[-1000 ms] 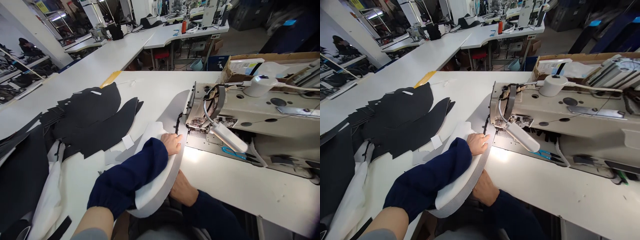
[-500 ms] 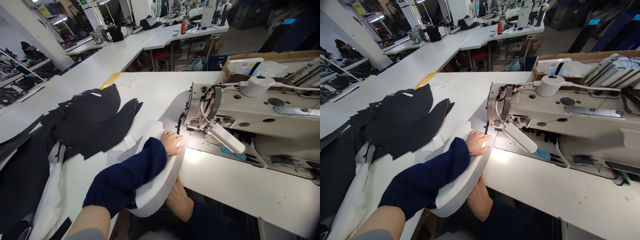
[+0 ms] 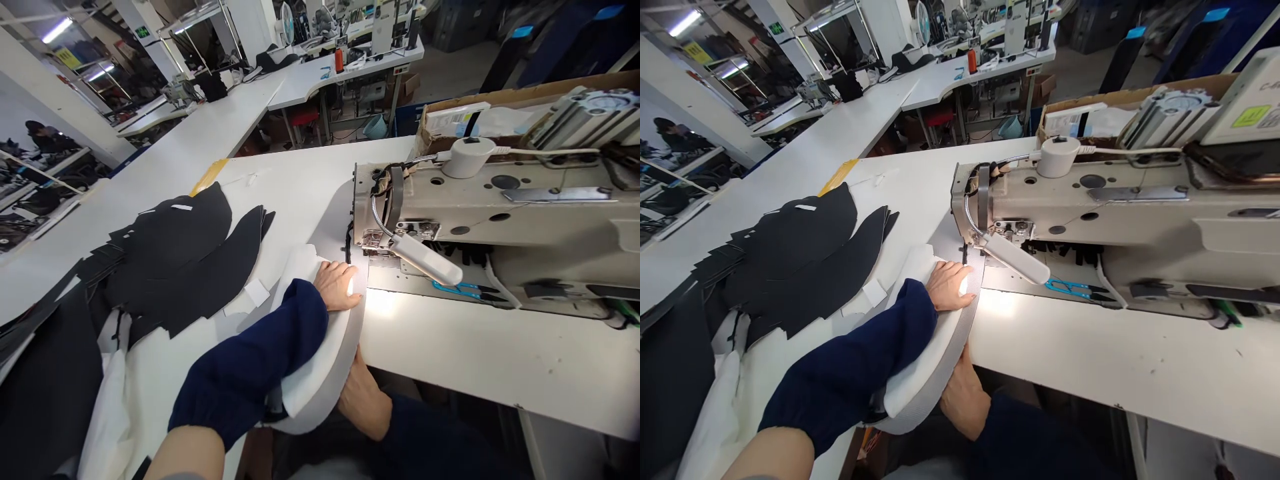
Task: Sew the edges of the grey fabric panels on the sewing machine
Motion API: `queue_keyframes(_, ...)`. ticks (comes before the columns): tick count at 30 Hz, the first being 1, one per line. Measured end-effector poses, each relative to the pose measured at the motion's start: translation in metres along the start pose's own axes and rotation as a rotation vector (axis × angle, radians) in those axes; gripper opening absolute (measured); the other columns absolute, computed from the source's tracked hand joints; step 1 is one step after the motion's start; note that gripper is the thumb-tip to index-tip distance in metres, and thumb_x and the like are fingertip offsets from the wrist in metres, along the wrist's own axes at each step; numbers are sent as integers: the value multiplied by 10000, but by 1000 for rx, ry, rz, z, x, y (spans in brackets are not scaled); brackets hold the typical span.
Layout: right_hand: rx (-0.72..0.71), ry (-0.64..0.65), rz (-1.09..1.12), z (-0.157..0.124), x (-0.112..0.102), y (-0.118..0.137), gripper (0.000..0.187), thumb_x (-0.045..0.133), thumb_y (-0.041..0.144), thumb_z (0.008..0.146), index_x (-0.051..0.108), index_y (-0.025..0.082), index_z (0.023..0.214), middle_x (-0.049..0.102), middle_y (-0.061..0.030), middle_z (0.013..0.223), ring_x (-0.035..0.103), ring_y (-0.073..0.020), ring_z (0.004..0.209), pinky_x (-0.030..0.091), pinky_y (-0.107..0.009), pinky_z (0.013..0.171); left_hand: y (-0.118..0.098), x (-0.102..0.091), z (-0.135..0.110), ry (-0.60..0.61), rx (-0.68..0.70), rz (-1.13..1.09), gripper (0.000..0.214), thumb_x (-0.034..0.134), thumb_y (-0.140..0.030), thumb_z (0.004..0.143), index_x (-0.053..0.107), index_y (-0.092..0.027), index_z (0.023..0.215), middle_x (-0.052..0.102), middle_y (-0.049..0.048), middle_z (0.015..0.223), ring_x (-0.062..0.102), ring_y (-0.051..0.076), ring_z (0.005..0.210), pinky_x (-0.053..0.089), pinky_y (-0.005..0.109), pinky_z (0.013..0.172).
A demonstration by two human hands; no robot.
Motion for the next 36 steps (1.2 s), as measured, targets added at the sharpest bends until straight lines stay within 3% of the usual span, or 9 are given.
queue_keyframes(4,20,-60,-33,12,-19,-15,380,382,73,867,625,231,1113,679,-78,991,600,-310,966,453,-510,919,7,-1,19,3,-26,0,548,622,-483,743,534,-188,1196,602,63,1059,506,250,1017,356,400,928)
queue_keyframes(7,13,-48,19,15,-23,-16,388,391,55,873,640,259,1090,677,-41,881,607,-257,882,439,-462,920,4,-15,18,-18,-34,17,475,617,-445,757,565,-213,1168,534,86,1193,465,263,1104,333,422,983)
queue_keyframes(9,-53,-13,31,12,-24,-5,352,451,52,848,661,250,1050,666,-27,775,601,-247,835,433,-461,899,-6,-26,2,-30,-6,38,402,624,-393,751,596,-237,1121,438,92,1314,424,284,1172,324,441,1005)
queue_keyframes(11,-124,35,24,7,-23,8,267,541,74,809,685,215,984,669,-39,752,592,-249,825,430,-460,867,-17,-25,-23,44,3,38,369,594,-367,775,593,-265,1130,439,89,1290,468,282,1124,397,423,931)
queue_keyframes(14,-153,79,5,1,-21,18,114,644,133,755,705,157,848,684,-83,760,586,-269,821,423,-455,814,-22,-5,-61,243,-68,33,449,444,-395,885,442,-329,1329,534,66,1068,589,231,844,476,355,703)
queue_keyframes(17,-128,77,19,1,-22,17,89,661,165,750,708,136,818,673,-97,699,578,-279,800,409,-451,774,-25,13,-77,334,-111,82,498,329,-392,942,279,-335,1435,550,58,1023,620,214,726,481,347,643)
queue_keyframes(21,-129,82,10,2,-23,14,116,645,168,758,708,137,851,672,-106,718,564,-271,789,401,-441,751,-32,23,-67,340,-80,121,517,359,-340,933,285,-262,1439,565,84,1034,644,235,767,487,345,657)
queue_keyframes(28,-168,68,-46,5,-17,5,60,653,132,732,692,153,691,648,-93,649,567,-265,754,416,-457,771,-30,18,-40,287,-53,102,528,382,-276,896,332,-201,1416,607,93,1023,651,267,813,505,381,685)
queue_keyframes(36,-126,-20,-41,13,-16,-19,130,605,79,768,714,118,827,677,-129,789,582,-276,857,415,-494,893,-19,16,-7,225,-66,76,483,415,-267,864,414,-203,1343,631,86,1003,643,258,811,501,384,709)
Point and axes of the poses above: each hand's wrist, its own z-axis towards the middle knuckle, its own x-axis out of the palm, y = z × x, the point moved 10 cm from there along z, towards the middle knuckle
